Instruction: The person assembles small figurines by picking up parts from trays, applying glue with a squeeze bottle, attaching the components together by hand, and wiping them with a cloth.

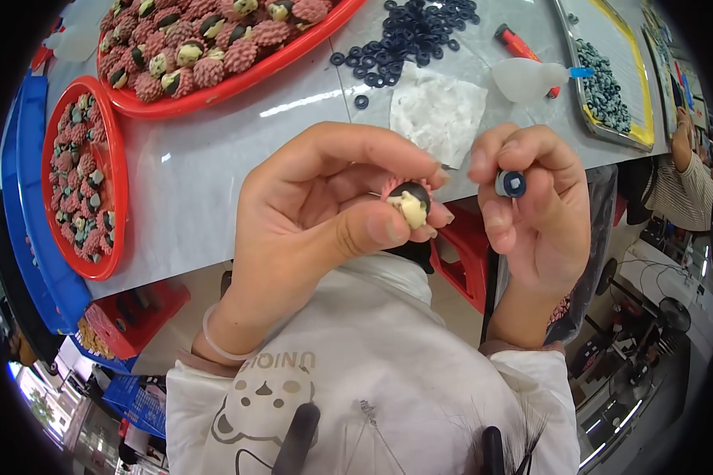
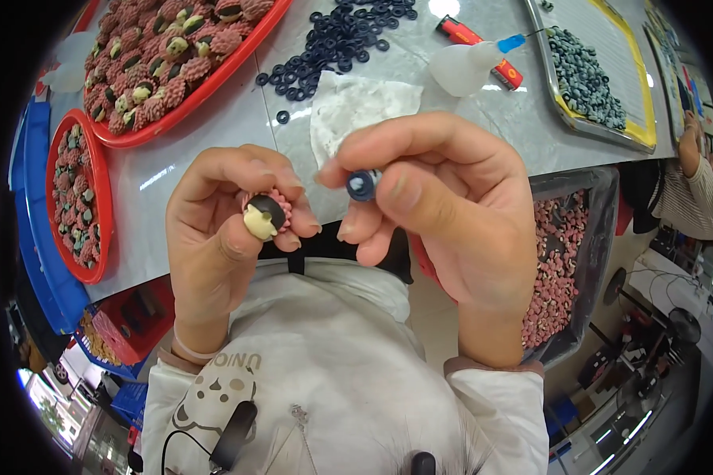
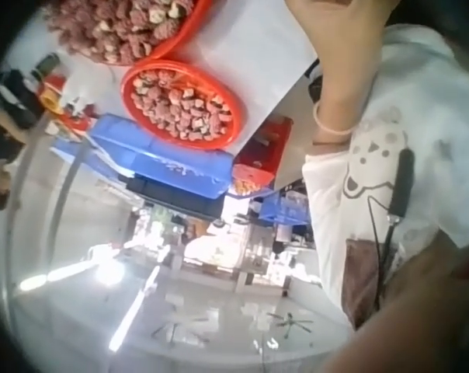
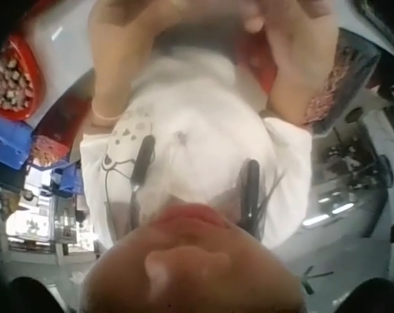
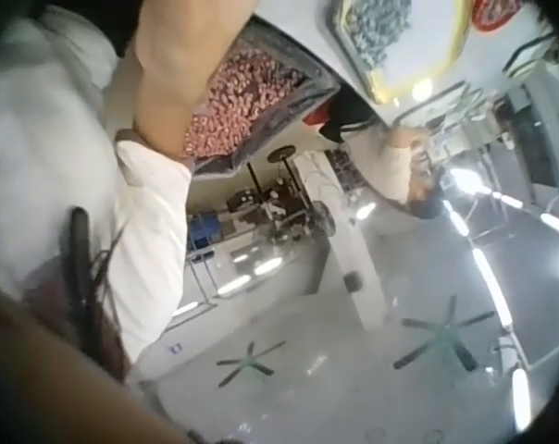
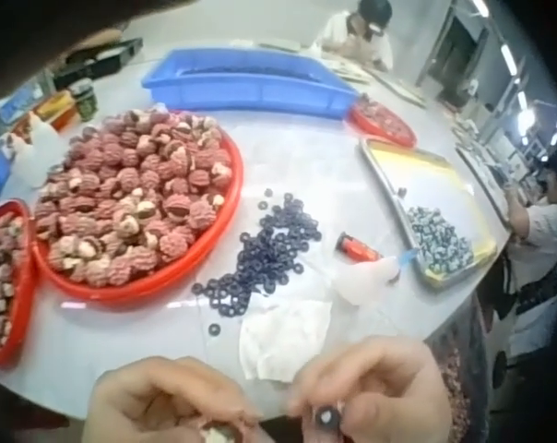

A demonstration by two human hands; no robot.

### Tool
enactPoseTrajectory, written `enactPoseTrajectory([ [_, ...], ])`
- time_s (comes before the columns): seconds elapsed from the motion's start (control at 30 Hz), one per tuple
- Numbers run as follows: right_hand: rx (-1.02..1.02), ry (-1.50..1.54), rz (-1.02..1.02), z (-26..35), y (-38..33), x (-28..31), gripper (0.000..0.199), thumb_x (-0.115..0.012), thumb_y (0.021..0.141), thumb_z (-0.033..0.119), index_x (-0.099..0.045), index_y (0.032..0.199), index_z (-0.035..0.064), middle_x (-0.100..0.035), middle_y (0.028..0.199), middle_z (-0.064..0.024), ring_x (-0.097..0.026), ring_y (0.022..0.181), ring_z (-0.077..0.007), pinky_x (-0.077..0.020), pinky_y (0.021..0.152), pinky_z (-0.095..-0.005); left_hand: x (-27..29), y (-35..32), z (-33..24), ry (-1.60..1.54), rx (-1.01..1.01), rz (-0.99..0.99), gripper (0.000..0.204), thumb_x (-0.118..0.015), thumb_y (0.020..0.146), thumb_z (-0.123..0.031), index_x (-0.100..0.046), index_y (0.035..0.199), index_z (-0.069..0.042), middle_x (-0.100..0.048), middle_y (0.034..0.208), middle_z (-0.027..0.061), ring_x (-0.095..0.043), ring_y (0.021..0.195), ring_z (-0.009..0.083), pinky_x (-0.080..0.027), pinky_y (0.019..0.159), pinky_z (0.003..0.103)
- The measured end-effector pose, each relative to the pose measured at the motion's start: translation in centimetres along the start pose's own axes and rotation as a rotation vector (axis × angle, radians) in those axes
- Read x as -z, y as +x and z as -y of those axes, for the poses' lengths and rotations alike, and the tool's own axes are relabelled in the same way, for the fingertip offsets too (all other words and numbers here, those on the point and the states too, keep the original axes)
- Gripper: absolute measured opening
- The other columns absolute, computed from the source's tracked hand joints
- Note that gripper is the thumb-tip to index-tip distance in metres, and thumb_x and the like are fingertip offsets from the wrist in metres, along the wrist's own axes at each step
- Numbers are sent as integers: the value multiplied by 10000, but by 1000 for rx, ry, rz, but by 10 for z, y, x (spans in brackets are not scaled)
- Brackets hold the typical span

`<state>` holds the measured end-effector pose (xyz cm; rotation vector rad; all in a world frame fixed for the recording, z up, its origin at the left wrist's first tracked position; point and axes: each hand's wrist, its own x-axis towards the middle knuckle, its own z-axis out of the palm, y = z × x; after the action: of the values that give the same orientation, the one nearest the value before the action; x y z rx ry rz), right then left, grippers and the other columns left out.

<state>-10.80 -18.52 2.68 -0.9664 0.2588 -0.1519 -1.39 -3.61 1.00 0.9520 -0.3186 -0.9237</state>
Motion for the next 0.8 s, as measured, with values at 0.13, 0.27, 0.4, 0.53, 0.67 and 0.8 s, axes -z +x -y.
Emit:
enactPoseTrajectory([
  [0.13,99,-107,31,-6,-1,-5,262,-562,770,149,-456,929,-30,-457,889,-175,-500,548,-91,-416,432,-137,1,0,2,-36,-28,13,398,-639,700,-290,-458,916,-8,-503,859,122,-560,684,165,-471,549,196],
  [0.27,173,-291,-34,-3,-1,-16,254,-592,738,102,-463,909,-35,-472,877,-183,-523,594,-135,-445,479,-180,3,0,2,-55,-26,1,414,-659,678,-288,-457,903,-6,-510,857,128,-558,681,154,-471,551,195],
  [0.4,373,-610,89,-1,1,-15,224,-621,707,79,-482,837,-38,-501,841,-190,-545,660,-169,-460,562,-215,3,-1,1,-32,-22,-12,426,-672,661,-294,-462,893,-4,-516,841,120,-547,663,138,-468,546,195],
  [0.53,453,-627,17,-5,1,-21,191,-629,687,44,-497,801,-35,-524,822,-195,-553,686,-173,-456,591,-214,2,0,3,3,-33,-36,425,-678,652,-304,-482,874,2,-518,810,101,-527,647,113,-452,532,189],
  [0.67,588,-809,75,-5,2,-20,141,-606,698,17,-507,795,-13,-543,796,-198,-560,658,-174,-458,570,-208,3,-3,1,4,-34,-22,425,-682,646,-317,-501,854,6,-502,767,73,-515,645,96,-432,516,182],
  [0.8,649,-774,16,-11,0,-23,101,-581,720,9,-509,789,-2,-547,797,-202,-555,599,-148,-455,534,-191,0,-4,2,32,-53,-48,436,-682,641,-329,-506,852,9,-489,743,57,-508,626,90,-423,502,179],
])
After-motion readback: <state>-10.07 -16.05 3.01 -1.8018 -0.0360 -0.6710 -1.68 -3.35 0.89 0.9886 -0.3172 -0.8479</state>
